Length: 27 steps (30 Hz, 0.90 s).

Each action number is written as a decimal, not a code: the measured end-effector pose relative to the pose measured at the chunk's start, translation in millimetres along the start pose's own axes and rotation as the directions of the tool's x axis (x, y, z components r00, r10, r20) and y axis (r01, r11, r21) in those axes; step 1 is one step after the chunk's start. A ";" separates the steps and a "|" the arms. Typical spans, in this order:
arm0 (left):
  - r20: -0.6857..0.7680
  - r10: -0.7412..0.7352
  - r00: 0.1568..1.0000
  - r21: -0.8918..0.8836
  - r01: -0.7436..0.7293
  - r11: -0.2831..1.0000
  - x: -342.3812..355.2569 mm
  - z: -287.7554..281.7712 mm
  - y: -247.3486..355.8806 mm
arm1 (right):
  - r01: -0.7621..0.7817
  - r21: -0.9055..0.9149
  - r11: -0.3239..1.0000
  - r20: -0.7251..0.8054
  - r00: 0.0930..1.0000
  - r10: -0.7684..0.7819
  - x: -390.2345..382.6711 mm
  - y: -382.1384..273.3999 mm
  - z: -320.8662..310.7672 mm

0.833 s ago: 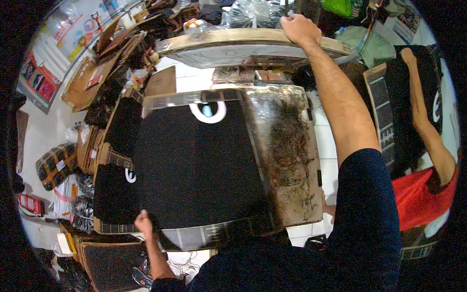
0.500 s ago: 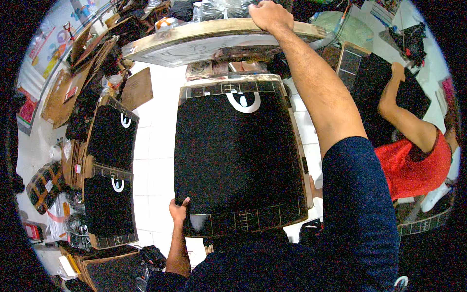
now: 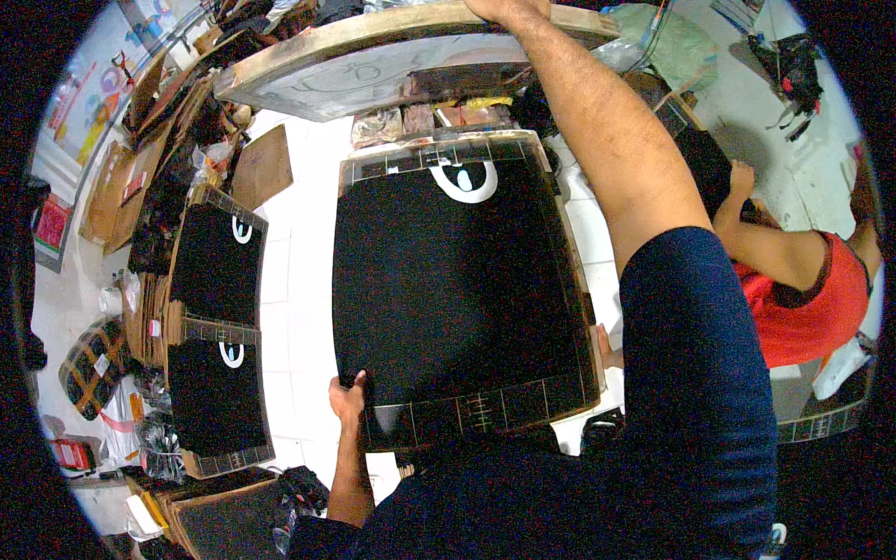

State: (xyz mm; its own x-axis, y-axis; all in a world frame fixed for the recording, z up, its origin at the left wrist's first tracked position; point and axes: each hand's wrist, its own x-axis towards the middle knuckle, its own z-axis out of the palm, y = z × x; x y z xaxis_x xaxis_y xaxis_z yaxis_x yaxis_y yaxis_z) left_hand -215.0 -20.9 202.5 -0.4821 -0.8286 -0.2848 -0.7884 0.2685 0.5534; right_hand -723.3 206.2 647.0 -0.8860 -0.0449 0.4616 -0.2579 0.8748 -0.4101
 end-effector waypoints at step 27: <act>-0.162 0.230 0.960 0.187 -0.199 0.962 38.2 22.5 64.2 | 0.098 -0.052 0.994 -0.067 0.993 -0.102 28.8 19.2 27.8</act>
State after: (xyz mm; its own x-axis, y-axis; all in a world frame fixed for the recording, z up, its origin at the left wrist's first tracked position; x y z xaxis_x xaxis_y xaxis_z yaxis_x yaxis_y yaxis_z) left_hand -292.7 -24.3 209.6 -0.5817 -0.8132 -0.0190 -0.7342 0.5149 0.4425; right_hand -764.5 208.3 630.6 -0.8272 -0.1011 0.5528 -0.3233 0.8902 -0.3210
